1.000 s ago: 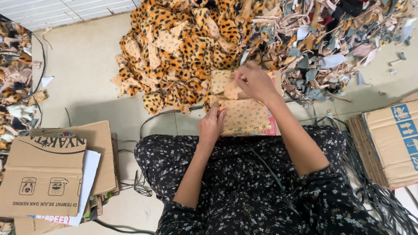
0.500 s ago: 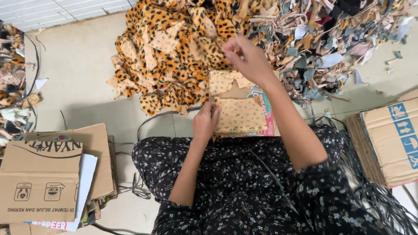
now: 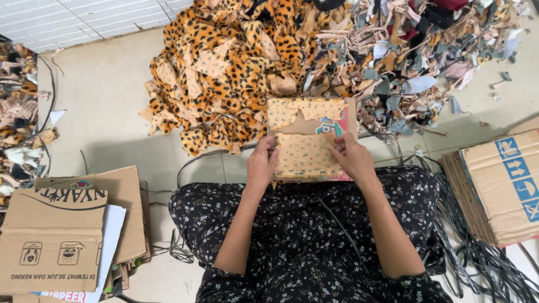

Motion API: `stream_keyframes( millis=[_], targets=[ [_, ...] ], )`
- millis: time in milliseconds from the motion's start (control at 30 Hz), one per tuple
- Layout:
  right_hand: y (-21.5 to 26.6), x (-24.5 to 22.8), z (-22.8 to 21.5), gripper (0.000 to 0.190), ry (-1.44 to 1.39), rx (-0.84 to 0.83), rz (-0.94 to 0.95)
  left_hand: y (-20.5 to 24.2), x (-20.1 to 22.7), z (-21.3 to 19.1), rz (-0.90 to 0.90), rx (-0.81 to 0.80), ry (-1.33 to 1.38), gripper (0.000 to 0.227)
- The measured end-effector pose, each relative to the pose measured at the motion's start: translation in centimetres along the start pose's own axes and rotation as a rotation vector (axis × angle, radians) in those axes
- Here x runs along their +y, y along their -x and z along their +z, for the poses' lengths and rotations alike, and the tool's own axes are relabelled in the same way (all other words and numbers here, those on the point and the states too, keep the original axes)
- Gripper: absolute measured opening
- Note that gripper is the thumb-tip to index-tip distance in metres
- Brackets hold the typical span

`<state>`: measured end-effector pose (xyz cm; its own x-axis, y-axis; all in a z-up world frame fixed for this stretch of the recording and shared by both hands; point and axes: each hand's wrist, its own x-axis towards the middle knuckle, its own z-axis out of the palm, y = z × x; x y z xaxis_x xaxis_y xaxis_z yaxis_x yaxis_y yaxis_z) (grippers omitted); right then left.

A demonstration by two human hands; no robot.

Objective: The person sorts through and separates small leopard-print fabric scraps from a large pile on the floor, placing them into a small cardboard box and occasionally using shears to trim them.

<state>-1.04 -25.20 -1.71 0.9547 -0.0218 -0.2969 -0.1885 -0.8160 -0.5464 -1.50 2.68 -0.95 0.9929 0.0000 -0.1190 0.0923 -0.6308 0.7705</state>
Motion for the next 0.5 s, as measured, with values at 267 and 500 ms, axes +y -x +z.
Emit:
stream_keyframes(
  millis=[267,500],
  targets=[
    [-3.2,0.2,-1.5,0.03,0.12,0.094,-0.103,-1.0,0.8,-0.6,-0.01,0.017,-0.083,0.038],
    [-17.5,-7.7,-1.8,0.019,0.201,0.352,-0.411,-6.9,3.7,-1.3,0.081,0.14,-0.026,0.024]
  ],
)
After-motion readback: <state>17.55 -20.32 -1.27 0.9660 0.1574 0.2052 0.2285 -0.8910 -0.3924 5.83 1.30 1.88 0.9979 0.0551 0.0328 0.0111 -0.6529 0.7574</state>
